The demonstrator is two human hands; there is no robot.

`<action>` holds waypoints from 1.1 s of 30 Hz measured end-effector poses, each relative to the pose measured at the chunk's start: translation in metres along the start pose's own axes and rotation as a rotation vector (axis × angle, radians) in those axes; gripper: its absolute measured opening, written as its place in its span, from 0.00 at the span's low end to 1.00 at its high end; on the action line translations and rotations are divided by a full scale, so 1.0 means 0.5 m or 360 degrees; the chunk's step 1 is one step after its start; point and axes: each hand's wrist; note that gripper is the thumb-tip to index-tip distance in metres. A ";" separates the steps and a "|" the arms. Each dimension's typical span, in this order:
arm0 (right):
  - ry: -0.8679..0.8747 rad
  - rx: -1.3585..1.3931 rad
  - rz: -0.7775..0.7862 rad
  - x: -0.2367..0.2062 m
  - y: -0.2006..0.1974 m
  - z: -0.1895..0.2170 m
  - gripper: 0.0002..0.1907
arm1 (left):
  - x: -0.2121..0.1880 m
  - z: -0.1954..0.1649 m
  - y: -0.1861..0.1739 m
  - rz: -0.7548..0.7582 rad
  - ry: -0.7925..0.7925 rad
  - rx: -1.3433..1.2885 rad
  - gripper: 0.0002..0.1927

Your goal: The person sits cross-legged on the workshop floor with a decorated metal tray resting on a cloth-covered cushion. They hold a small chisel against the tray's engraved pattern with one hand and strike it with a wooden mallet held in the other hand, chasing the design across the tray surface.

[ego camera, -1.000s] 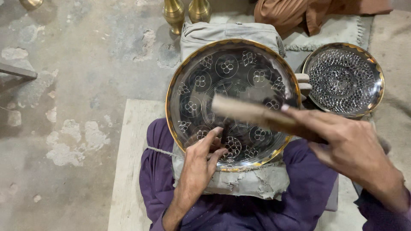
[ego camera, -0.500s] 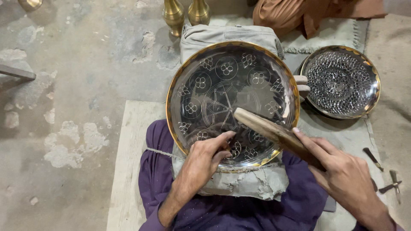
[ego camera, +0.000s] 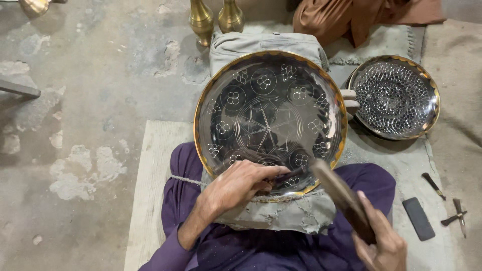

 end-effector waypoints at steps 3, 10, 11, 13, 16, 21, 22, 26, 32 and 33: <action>-0.0079 0.0396 -0.0216 -0.022 0.034 -0.015 0.50 | -0.002 0.013 0.006 -0.0027 0.0182 0.0070 0.26; -0.0116 0.0235 0.0076 0.003 0.003 -0.067 0.44 | -0.037 0.015 0.050 -0.0708 -0.0229 -0.0146 0.27; -0.0065 0.0327 0.0118 0.019 -0.004 -0.061 0.44 | -0.041 0.011 0.056 -0.0843 -0.0303 -0.0278 0.27; -0.0175 0.0177 0.0000 0.051 -0.027 -0.040 0.41 | -0.039 0.003 0.074 -0.0943 -0.0318 -0.0506 0.26; -0.0158 0.0068 0.0039 0.104 -0.075 -0.004 0.40 | -0.035 -0.006 0.092 -0.1039 -0.0377 -0.0635 0.26; -0.0591 -0.0062 0.0081 0.188 -0.141 0.073 0.42 | -0.032 -0.013 0.100 -0.1101 -0.0478 -0.0603 0.28; -0.0599 -0.0099 0.0167 0.206 -0.154 0.090 0.42 | -0.033 -0.013 0.100 -0.1108 -0.0447 -0.0586 0.28; -0.0570 -0.0631 0.0257 0.244 -0.173 0.151 0.40 | -0.035 -0.014 0.101 -0.1108 -0.0435 -0.0547 0.27; -0.0678 -0.0099 0.0246 0.298 -0.203 0.221 0.38 | -0.036 -0.017 0.106 -0.1106 -0.0454 -0.0520 0.27; -0.0590 -0.0538 0.0445 0.308 -0.210 0.237 0.42 | -0.037 -0.019 0.106 -0.1115 -0.0415 -0.0508 0.26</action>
Point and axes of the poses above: each hand's wrist, its own x-axis towards the middle knuckle, its own y-axis out of the palm, z = x × y, and after that the axes turned 4 degrees about -x, right-handed
